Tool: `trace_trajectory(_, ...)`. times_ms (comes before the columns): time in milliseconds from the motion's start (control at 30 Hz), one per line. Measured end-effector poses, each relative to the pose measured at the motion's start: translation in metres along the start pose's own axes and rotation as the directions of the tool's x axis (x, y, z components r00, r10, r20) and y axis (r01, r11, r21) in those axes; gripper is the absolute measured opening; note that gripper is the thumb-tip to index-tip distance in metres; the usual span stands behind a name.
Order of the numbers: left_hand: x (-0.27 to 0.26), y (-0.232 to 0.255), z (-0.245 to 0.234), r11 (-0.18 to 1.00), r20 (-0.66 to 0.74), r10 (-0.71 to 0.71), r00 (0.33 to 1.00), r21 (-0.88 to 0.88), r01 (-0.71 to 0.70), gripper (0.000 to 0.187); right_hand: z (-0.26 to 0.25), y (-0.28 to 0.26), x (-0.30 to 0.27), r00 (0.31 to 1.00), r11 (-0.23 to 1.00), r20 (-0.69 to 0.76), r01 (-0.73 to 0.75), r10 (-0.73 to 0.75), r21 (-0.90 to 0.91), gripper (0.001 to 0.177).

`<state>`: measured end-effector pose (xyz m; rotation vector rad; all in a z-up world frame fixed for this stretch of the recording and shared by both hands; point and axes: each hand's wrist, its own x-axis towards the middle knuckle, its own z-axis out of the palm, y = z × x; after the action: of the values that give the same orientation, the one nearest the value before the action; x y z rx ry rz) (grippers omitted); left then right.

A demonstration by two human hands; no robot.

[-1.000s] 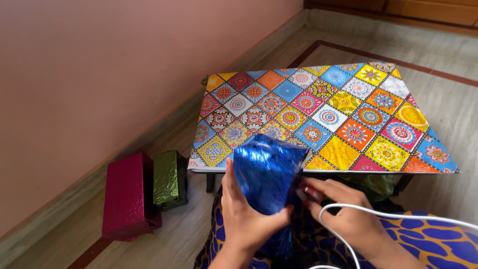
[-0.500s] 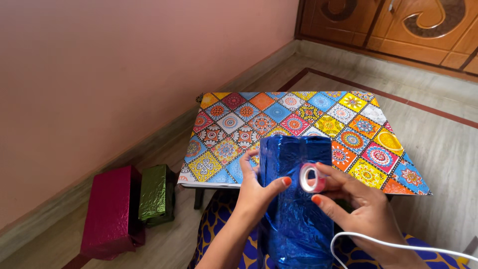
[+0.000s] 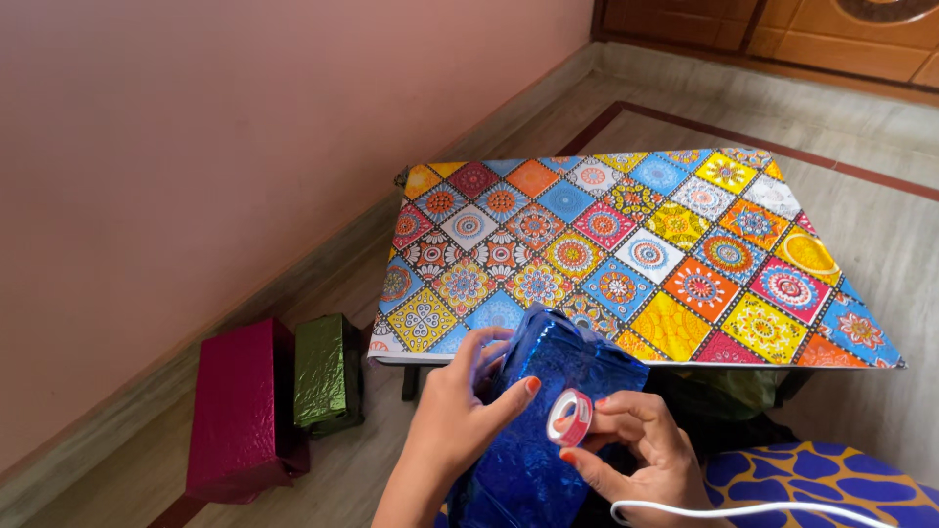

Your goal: The person wraps a rectangular box with blue metallic wrapping paper on a small table. They fold the paper around the box, smooth the edges, and secure the package with clear tape.

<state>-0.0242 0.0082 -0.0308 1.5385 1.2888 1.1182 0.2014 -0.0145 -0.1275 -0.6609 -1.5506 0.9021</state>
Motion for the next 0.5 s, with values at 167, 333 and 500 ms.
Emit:
trace_trajectory(167,-0.026,0.01,-0.002,0.922,-0.192,0.314,0.93,0.294,-0.25,0.04,0.003,-0.01,0.002,0.998,0.954,0.062,0.05,-0.033,-0.297,0.039)
trace_trajectory(333,-0.042,0.027,0.002,0.954,0.042,0.252,0.967,0.159,-0.256,0.051,0.005,-0.038,0.015,0.981,0.921,0.182,0.129,-0.065,-0.367,0.026)
trace_trajectory(500,-0.038,0.033,0.004,0.967,0.077,0.204,0.976,0.139,-0.213,0.047,0.013,-0.053,0.017,0.981,0.93,0.185,0.118,-0.055,-0.348,0.026)
